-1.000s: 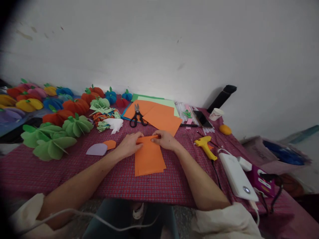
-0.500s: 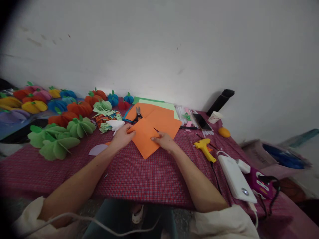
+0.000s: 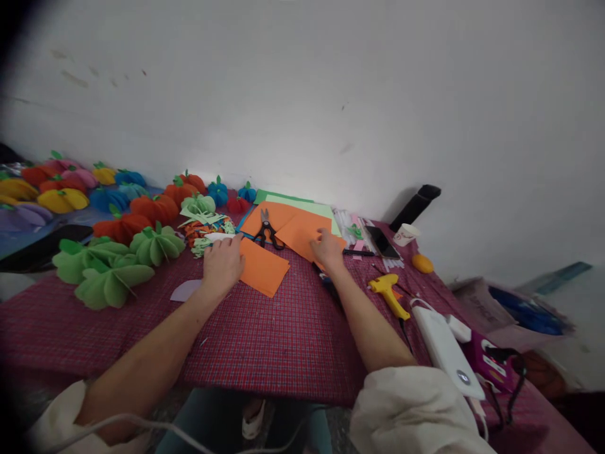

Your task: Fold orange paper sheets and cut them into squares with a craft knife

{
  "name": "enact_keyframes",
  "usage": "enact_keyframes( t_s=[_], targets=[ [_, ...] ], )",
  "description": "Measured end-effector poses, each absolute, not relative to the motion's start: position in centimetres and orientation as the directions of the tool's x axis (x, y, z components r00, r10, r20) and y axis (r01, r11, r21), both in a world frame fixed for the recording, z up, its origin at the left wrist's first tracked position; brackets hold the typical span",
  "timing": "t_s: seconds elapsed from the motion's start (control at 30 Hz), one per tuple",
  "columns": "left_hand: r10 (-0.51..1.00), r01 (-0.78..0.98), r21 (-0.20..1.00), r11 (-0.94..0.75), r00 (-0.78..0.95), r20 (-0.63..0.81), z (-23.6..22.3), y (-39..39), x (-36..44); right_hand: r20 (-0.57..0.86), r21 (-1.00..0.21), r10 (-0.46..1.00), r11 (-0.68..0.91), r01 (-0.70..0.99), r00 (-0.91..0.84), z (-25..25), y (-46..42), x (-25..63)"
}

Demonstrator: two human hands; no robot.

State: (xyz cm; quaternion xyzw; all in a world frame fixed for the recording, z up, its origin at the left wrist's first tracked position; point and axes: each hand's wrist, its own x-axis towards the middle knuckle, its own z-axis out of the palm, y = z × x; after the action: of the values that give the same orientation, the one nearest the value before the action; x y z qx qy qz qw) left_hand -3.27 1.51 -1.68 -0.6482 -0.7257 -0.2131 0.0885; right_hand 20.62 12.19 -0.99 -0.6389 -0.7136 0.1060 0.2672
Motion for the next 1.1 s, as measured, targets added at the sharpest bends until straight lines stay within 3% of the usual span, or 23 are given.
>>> enact_keyframes(
  t_s=[0.07, 0.13, 0.33, 0.53, 0.73, 0.83, 0.93, 1.03, 1.1],
  targets=[
    [0.886, 0.982, 0.182, 0.049, -0.127, 0.446, -1.6, 1.2, -2.9, 0.3, -0.422, 0.948, 0.032, 0.906, 0.106, -1.1, 13.2, 23.5],
    [0.895, 0.984, 0.177, 0.012, -0.09, 0.437, -1.6, 1.1, -2.6, 0.244, -0.441, 0.951, -0.068, 0.895, 0.192, -1.4, 13.9, 25.7],
    [0.926, 0.987, 0.125, -0.103, 0.049, 0.375, -2.6, 1.4, -2.0, 0.181, -0.509, 0.947, -0.141, 0.849, 0.266, -3.4, 15.1, 27.1],
    [0.921, 0.986, 0.107, -0.13, 0.08, 0.382, -3.5, 1.8, -1.9, 0.243, -0.636, 0.927, -0.069, 0.768, 0.285, -3.3, 15.5, 26.4],
    [0.921, 0.976, 0.181, -0.117, 0.038, 0.389, -2.6, 1.6, -1.7, 0.4, -0.712, 0.869, 0.095, 0.696, 0.291, 0.2, 14.5, 26.8],
    [0.886, 0.94, 0.315, -0.129, -0.033, 0.462, -1.8, 1.6, -1.7, 0.492, -0.779, 0.835, 0.297, 0.552, 0.246, 2.8, 13.2, 26.7],
    [0.832, 0.787, 0.587, -0.189, -0.189, 0.522, -1.1, 2.3, -2.3, 0.53, -0.829, 0.838, 0.48, 0.286, 0.128, 5.6, 11.1, 26.7],
    [0.842, 0.402, 0.883, -0.242, -0.365, 0.397, -0.5, 3.0, -3.2, 0.38, -0.893, 0.925, 0.36, 0.271, 0.021, 8.2, 8.7, 27.1],
    [0.92, 0.116, 0.971, -0.21, -0.313, 0.236, -0.1, 3.1, -3.4, 0.191, -0.913, 0.975, 0.218, 0.345, -0.112, 9.1, 7.2, 27.0]
  ],
)
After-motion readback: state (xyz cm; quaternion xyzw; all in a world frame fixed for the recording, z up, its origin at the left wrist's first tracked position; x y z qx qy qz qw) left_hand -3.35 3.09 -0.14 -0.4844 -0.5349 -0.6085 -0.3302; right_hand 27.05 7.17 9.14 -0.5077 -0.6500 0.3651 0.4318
